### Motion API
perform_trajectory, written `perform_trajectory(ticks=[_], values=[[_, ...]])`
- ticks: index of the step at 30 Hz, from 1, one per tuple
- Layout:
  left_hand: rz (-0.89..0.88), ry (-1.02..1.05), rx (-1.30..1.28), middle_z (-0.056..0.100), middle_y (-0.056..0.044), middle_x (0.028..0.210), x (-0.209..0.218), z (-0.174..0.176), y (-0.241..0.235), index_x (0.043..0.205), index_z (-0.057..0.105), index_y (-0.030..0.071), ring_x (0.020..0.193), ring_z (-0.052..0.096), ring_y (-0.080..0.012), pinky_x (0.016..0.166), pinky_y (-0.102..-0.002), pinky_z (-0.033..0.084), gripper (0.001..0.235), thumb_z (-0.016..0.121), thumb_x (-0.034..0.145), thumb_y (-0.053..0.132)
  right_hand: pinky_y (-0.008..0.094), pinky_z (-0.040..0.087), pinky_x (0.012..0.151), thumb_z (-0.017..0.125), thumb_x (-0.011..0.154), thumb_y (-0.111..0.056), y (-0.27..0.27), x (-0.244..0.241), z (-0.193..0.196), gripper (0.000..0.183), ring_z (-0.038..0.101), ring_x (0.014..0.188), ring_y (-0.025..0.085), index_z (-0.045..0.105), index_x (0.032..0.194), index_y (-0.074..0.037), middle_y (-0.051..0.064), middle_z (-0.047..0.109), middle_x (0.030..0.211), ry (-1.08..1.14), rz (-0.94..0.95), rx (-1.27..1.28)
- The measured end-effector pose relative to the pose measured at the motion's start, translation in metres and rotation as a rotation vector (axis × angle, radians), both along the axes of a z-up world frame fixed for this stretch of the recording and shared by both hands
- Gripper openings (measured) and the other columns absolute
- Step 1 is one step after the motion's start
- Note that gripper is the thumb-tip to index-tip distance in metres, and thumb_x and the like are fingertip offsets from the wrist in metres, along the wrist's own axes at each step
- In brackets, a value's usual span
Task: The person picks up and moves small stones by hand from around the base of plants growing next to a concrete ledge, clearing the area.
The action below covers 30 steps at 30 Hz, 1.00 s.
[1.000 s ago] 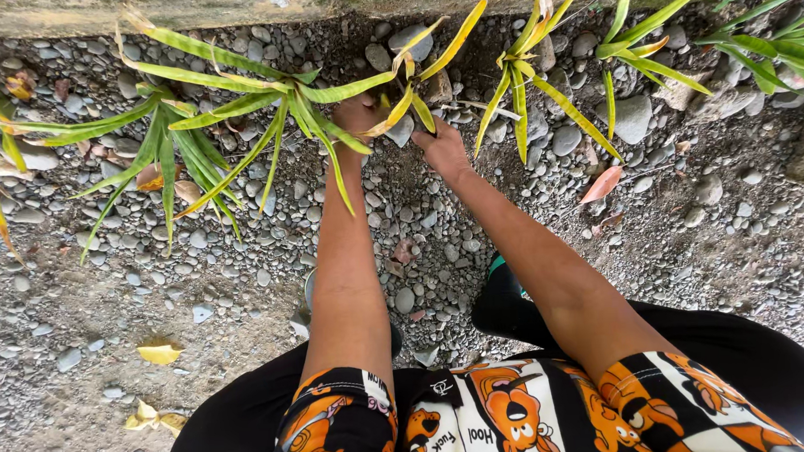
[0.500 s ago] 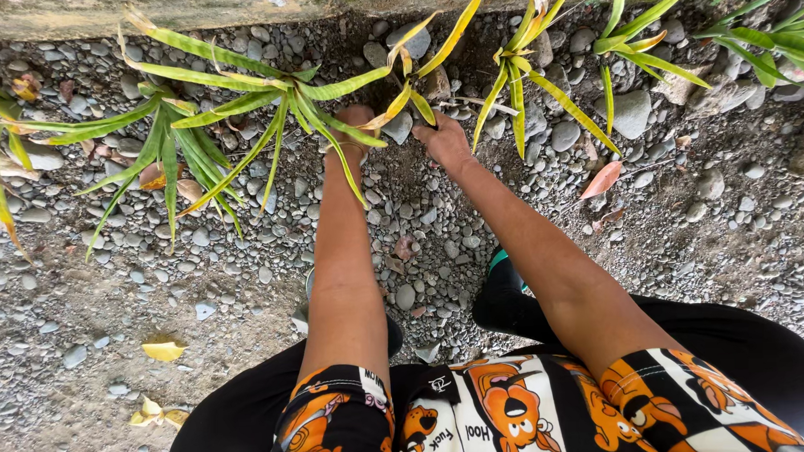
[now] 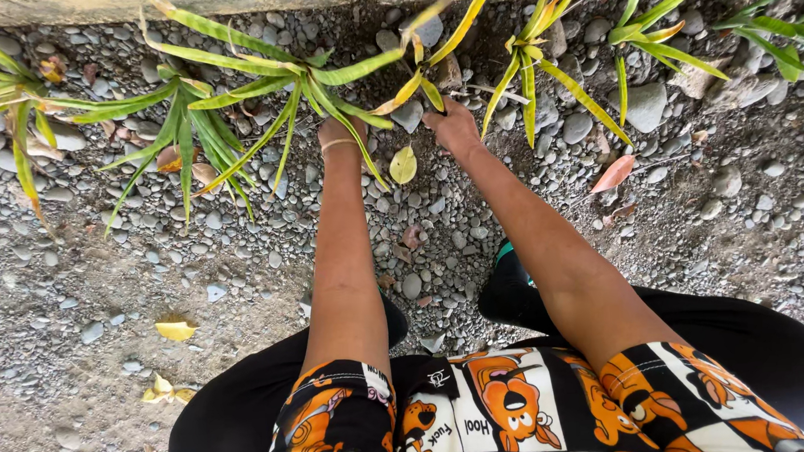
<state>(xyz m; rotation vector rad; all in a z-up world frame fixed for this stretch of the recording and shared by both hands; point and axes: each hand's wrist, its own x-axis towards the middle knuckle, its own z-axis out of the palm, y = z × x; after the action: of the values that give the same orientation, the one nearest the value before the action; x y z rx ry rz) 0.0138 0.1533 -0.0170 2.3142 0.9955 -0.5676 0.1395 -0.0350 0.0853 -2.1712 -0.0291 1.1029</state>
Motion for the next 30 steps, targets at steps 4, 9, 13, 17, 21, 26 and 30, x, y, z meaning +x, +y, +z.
perform_trajectory(ticks=[4, 9, 13, 17, 21, 26, 30], values=[[-0.063, 0.025, 0.095, 0.070, -0.021, 0.119, -0.017, -0.004, -0.020, 0.126, 0.063, 0.005, 0.108, 0.071, -0.0379, 0.087, -0.048, 0.060, 0.031, 0.047, 0.105, 0.020, 0.035, 0.048, 0.050, 0.068, 0.092, -0.026, 0.002, -0.003, -0.003, 0.053, 0.052, 0.055, 0.014, 0.058, 0.142, -0.011, 0.005, 0.060, 0.075, 0.038, -0.006, 0.005], [-0.032, -0.249, 0.333, 0.069, -0.023, 0.114, -0.018, -0.027, -0.038, 0.115, 0.066, 0.003, 0.108, 0.067, -0.0442, 0.078, -0.047, 0.060, 0.029, 0.054, 0.093, 0.018, 0.032, 0.051, 0.056, 0.067, 0.096, -0.024, -0.001, -0.007, 0.013, 0.050, 0.056, 0.057, 0.012, 0.057, 0.143, -0.009, 0.002, 0.060, 0.074, 0.004, 0.050, -0.003], [0.002, -0.205, 0.202, 0.070, -0.023, 0.110, -0.003, -0.037, -0.046, 0.118, 0.065, 0.000, 0.100, 0.069, -0.0409, 0.079, -0.046, 0.060, 0.034, 0.061, 0.092, 0.020, 0.034, 0.051, 0.055, 0.067, 0.096, -0.025, 0.005, -0.006, 0.026, 0.057, 0.051, 0.056, 0.013, 0.049, 0.149, -0.011, 0.003, 0.052, 0.071, 0.045, 0.010, -0.058], [0.222, -0.169, -0.066, 0.072, -0.020, 0.104, 0.009, -0.048, -0.059, 0.109, 0.070, 0.004, 0.095, 0.071, -0.0365, 0.083, -0.046, 0.058, 0.035, 0.073, 0.090, 0.033, 0.034, 0.048, 0.057, 0.067, 0.095, -0.024, 0.003, -0.006, 0.026, 0.056, 0.051, 0.056, 0.013, 0.052, 0.148, -0.011, 0.003, 0.055, 0.070, 0.036, 0.018, -0.033], [0.452, -0.755, 0.042, 0.076, -0.016, 0.090, 0.042, -0.086, -0.058, 0.099, 0.071, 0.002, 0.079, 0.072, -0.0323, 0.071, -0.044, 0.058, 0.029, 0.082, 0.081, 0.022, 0.036, 0.049, 0.053, 0.067, 0.093, -0.021, -0.004, -0.010, 0.018, 0.050, 0.052, 0.055, 0.013, 0.059, 0.141, -0.011, 0.002, 0.058, 0.072, 0.062, -0.025, 0.023], [0.740, -1.021, -0.044, 0.077, -0.007, 0.082, 0.090, -0.098, -0.050, 0.096, 0.068, 0.004, 0.070, 0.073, -0.0163, 0.068, -0.033, 0.060, 0.031, 0.087, 0.073, 0.011, 0.033, 0.052, 0.060, 0.073, 0.094, -0.024, -0.021, -0.005, -0.023, 0.042, 0.060, 0.061, 0.012, 0.067, 0.133, -0.010, 0.004, 0.067, 0.081, -0.114, 0.096, 0.080], [0.700, -0.912, 0.034, 0.080, -0.005, 0.087, 0.089, -0.105, -0.050, 0.095, 0.078, 0.009, 0.072, 0.076, -0.0148, 0.069, -0.032, 0.062, 0.021, 0.087, 0.076, 0.013, 0.036, 0.051, 0.053, 0.071, 0.086, -0.023, -0.022, -0.003, -0.025, 0.051, 0.057, 0.059, 0.014, 0.063, 0.137, -0.016, 0.008, 0.067, 0.082, 0.028, -0.030, -0.002]])
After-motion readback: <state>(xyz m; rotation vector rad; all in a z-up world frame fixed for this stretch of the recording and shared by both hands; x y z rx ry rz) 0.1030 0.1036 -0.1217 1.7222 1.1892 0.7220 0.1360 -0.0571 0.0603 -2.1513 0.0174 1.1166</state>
